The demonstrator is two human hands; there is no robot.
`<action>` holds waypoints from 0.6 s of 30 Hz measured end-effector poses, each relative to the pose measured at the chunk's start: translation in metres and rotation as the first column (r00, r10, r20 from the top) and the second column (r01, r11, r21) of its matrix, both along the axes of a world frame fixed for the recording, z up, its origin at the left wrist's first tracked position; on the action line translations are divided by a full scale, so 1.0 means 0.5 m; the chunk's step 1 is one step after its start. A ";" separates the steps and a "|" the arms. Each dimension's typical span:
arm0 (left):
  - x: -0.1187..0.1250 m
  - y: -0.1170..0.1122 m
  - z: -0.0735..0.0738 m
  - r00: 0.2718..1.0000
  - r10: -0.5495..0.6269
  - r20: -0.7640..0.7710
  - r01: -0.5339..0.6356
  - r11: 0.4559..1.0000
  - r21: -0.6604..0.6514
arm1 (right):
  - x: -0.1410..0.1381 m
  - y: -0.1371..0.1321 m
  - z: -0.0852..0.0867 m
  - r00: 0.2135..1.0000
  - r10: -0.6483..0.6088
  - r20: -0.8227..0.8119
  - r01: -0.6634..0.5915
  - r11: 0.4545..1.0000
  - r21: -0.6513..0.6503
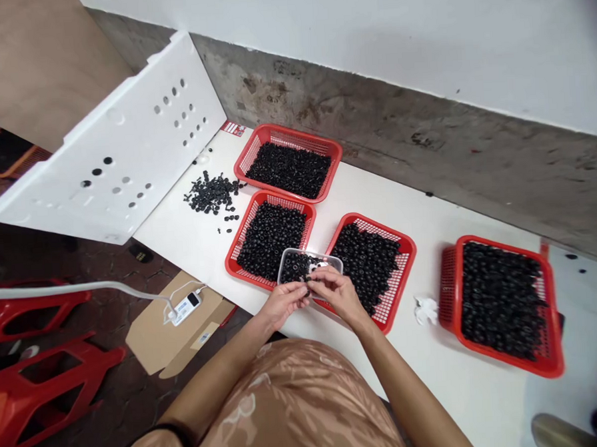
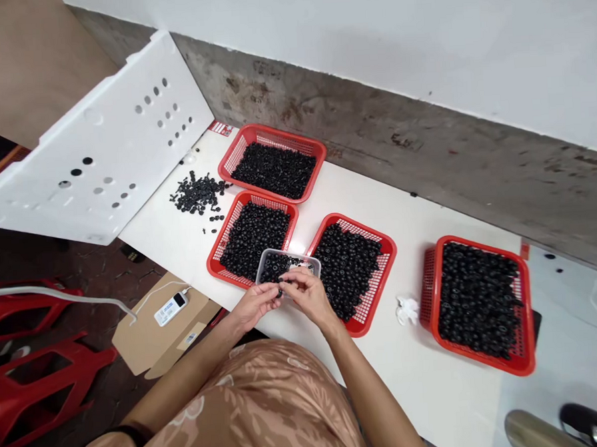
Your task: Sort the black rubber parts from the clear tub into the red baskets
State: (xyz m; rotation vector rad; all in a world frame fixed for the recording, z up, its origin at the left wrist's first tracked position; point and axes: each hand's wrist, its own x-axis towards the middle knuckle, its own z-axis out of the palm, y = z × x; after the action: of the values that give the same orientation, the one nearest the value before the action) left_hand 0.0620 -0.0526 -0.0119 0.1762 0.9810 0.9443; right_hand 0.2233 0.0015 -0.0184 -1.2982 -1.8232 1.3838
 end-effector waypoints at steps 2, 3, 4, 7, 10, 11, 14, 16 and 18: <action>0.005 0.007 -0.001 0.999 -0.010 0.031 0.009 1.000 0.019 | 0.009 -0.019 0.022 0.990 -0.024 -0.139 0.026 1.000 0.011; 0.008 0.009 -0.001 0.999 -0.023 0.044 0.021 0.999 0.029 | 0.013 -0.026 0.032 0.988 -0.025 -0.152 0.028 0.999 0.016; 0.010 0.011 0.001 0.998 -0.038 0.052 0.036 0.999 0.038 | 0.017 -0.031 0.041 0.989 -0.020 -0.145 0.024 0.999 0.024; 0.014 0.015 0.009 0.995 -0.085 0.048 0.082 0.995 0.063 | 0.030 -0.036 0.065 0.995 0.007 -0.095 0.003 0.994 0.110; 0.018 0.018 0.020 0.994 -0.110 0.013 0.108 0.989 0.097 | 0.042 -0.035 0.083 0.997 0.068 -0.033 -0.058 0.968 0.245; 0.019 0.018 0.023 0.993 -0.116 -0.005 0.116 0.987 0.107 | 0.045 -0.034 0.088 0.996 0.086 -0.016 -0.078 0.959 0.273; 0.024 0.018 0.032 0.988 -0.127 -0.088 0.139 0.980 0.141 | 0.050 -0.036 0.095 0.995 0.100 0.014 -0.100 0.946 0.309; 0.026 0.019 0.036 0.979 -0.125 -0.163 0.153 0.972 0.178 | 0.050 -0.038 0.097 0.995 0.096 0.034 -0.102 0.944 0.313; 0.027 0.019 0.039 0.965 -0.122 -0.234 0.173 0.962 0.213 | 0.049 -0.040 0.098 0.994 0.101 0.041 -0.109 0.942 0.316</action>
State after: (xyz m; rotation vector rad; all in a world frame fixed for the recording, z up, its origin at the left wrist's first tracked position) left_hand 0.0752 -0.0431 0.0076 0.5538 1.0421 0.9122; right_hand 0.2478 -0.0184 0.0307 -1.0674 -2.0570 1.0704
